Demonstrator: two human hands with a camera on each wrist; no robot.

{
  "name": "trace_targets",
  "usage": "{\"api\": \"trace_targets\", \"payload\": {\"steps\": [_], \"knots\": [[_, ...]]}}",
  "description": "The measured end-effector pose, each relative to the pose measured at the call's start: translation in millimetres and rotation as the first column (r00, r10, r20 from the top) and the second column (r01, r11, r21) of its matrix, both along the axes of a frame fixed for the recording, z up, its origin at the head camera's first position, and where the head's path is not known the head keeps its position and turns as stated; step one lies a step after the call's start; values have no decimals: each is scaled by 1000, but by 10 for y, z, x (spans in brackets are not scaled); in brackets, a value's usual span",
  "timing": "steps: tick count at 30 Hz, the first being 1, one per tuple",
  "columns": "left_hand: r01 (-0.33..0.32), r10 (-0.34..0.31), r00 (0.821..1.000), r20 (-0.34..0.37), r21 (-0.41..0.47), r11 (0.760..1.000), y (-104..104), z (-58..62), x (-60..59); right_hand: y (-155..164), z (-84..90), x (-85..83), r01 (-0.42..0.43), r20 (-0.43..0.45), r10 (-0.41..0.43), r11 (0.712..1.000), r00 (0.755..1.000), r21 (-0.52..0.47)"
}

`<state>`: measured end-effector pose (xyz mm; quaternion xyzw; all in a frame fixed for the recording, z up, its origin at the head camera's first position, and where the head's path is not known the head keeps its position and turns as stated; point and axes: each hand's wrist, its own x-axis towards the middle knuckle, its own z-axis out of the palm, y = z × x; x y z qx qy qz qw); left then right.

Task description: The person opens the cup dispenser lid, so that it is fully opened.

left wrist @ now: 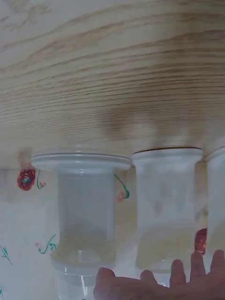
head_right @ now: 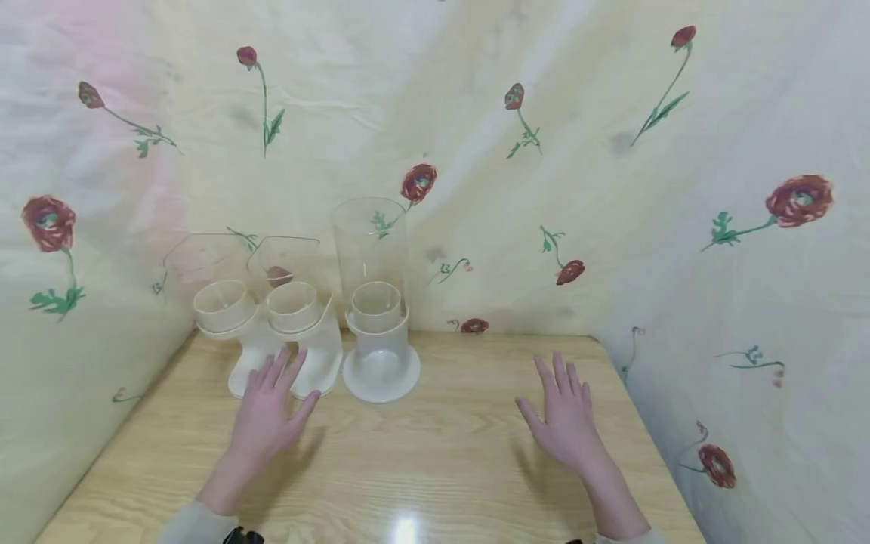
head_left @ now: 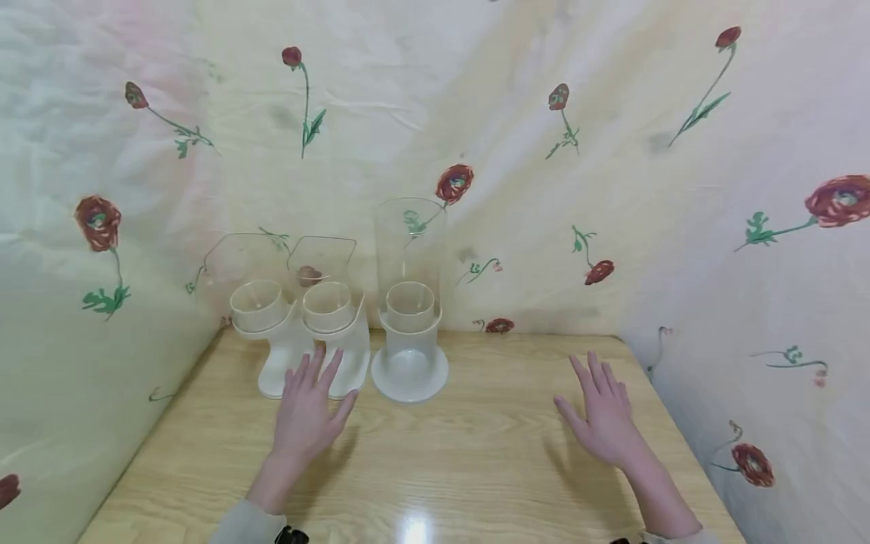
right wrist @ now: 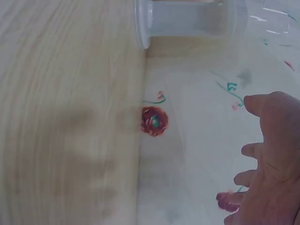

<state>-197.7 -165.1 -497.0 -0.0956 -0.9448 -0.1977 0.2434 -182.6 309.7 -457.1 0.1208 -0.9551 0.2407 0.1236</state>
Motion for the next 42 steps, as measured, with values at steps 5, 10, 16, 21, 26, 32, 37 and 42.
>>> {"api": "trace_targets", "payload": {"steps": [5, 10, 16, 21, 26, 32, 37, 42], "knots": [[36, -48, 997, 63, 172, 984, 171, -8, -142, -137, 137, -197, -49, -27, 48, 999, 998, -17], [61, -123, 979, 162, 345, 937, 358, -64, -281, -354, 307, -381, -85, -21, 84, 995, 996, -46], [99, -192, 968, 161, 460, 882, 566, -190, -488, -664, 518, -625, -134, -30, 131, 986, 991, -100], [58, -171, 969, 180, 507, 860, 686, -277, -659, -908, 689, -752, -184, -99, 170, 972, 980, -146], [9, -124, 978, 168, 558, 830, 758, -308, -809, -1142, 814, -834, -227, -130, 204, 954, 970, -194], [2, -116, 981, 154, 595, 804, 810, -327, -953, -1400, 902, -934, -267, -131, 242, 934, 961, -238], [-20, -114, 977, 180, 611, 791, 839, -350, -1053, -1575, 949, -1006, -302, -143, 270, 908, 952, -292], [-26, -103, 980, 173, 617, 787, 880, -339, -1132, -1735, 966, -1063, -299, -149, 263, 896, 953, -328]]}}
